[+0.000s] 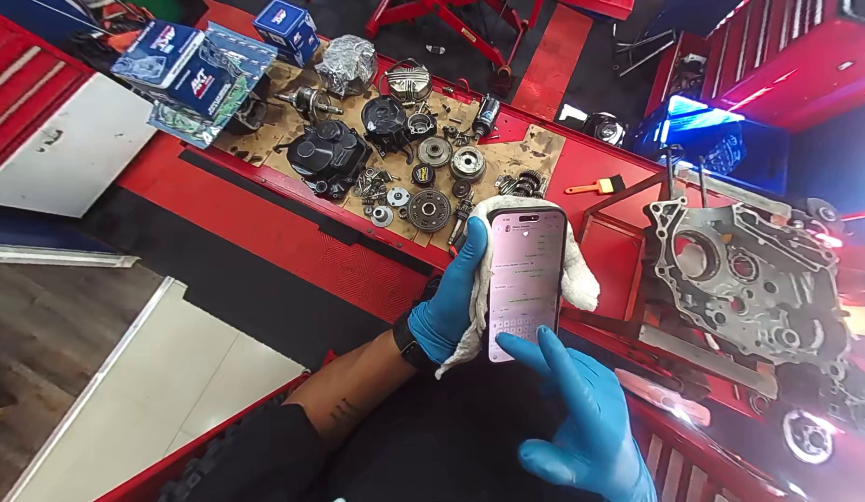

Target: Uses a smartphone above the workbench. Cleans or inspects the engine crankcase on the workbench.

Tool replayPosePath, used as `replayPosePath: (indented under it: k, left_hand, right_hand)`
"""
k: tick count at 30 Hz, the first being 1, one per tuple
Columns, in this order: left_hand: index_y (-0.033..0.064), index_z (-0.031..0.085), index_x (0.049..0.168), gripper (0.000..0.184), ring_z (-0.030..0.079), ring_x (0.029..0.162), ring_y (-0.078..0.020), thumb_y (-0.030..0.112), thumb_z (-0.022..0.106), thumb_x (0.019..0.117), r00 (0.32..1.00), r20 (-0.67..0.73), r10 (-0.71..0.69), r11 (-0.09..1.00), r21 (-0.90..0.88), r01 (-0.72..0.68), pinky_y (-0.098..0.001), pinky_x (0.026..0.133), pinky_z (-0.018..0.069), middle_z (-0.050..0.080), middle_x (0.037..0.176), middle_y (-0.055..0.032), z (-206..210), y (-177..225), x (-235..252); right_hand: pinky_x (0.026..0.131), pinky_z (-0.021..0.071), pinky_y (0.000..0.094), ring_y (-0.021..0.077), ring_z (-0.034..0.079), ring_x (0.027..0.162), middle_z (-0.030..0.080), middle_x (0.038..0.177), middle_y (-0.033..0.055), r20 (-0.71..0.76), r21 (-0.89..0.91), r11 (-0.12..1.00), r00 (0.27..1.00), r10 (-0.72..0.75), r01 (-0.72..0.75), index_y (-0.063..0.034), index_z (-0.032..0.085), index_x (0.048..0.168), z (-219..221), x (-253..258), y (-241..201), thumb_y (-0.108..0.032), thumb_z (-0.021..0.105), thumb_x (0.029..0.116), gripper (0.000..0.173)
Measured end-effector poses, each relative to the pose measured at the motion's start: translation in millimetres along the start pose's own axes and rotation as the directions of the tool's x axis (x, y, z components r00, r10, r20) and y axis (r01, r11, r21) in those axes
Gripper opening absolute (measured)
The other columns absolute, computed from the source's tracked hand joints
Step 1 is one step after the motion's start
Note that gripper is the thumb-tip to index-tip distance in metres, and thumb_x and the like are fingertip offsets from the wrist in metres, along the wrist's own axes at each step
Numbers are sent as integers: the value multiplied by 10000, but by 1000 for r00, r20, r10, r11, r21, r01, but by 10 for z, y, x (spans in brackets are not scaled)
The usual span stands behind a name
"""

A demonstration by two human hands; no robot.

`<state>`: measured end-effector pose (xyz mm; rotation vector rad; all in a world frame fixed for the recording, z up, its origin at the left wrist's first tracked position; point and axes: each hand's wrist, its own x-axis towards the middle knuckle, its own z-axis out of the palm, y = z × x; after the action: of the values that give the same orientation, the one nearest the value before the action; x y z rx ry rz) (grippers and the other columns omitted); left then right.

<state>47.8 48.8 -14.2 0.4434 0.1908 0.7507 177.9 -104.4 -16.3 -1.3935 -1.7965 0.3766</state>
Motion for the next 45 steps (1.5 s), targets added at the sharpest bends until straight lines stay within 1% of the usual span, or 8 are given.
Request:
replayPosePath:
  k: [6,14,21,26,28,33,38,45]
  left_hand:
    - [117,635,1252,541,703,1100,-152,506,295,1092,1000,-2,20,999,-46,-20,-348,966,582,735,1147,-79,-7,55,-12]
    - [128,636,1261,561,702,1102,-158,517,269,1091,1000,-12,24,996,-81,-24,-354,962,583,731,1152,-85,-15,95,-4]
    - [130,645,1252,560,703,1103,-153,526,286,1087,1000,0,12,996,-83,-12,-351,965,583,735,1153,-81,-15,70,-7]
    - [134,645,1263,541,694,1124,-148,545,353,1069,1000,20,3,999,-52,-2,-349,982,574,732,1169,-75,-6,51,-25]
    - [129,640,1278,547,689,1137,-156,557,379,1059,999,38,0,999,-50,2,-358,991,570,726,1187,-80,-17,41,-29]
    - [121,641,1280,544,690,1136,-163,547,384,1062,999,39,0,997,-78,3,-362,992,569,724,1187,-87,-17,36,-27]
    - [132,645,1271,557,692,1126,-158,571,380,1054,999,46,-15,996,-82,19,-358,985,571,725,1178,-83,-22,45,-19]
    - [127,646,1272,558,693,1130,-158,585,438,1030,999,45,-17,998,-60,20,-354,987,571,729,1178,-80,-43,20,-8]
  right_hand:
    - [589,460,236,69,642,682,782,1071,-2,-72,4,1000,997,10,-10,-168,456,1504,-64,-65,-18,-763,367,960,811]
    - [591,482,217,59,683,735,776,1129,-21,-114,14,999,992,49,-47,-210,424,1537,-132,-189,-8,-764,365,961,802]
    - [596,464,225,60,657,725,770,1149,-17,-91,23,998,994,67,-65,-201,377,1571,-71,-193,29,-751,390,962,821]
    - [596,464,158,11,640,768,688,1341,-44,-161,84,988,977,140,-128,-289,226,1635,-139,-150,54,-760,437,943,863]
    - [605,455,151,3,618,762,662,1383,-31,-174,88,986,973,154,-140,-273,212,1641,-139,-127,90,-753,455,939,884]
    - [598,450,140,-10,622,775,666,1381,-17,-197,127,982,966,165,-142,-217,224,1640,-124,-121,135,-726,457,952,887]
    - [638,484,126,-5,667,869,669,1376,-42,-225,188,972,958,179,-138,-252,221,1641,-190,-120,102,-754,460,939,896]
    - [641,473,125,-11,655,840,681,1355,-50,-199,180,975,966,163,-128,-269,227,1640,-162,-106,127,-752,450,944,875]
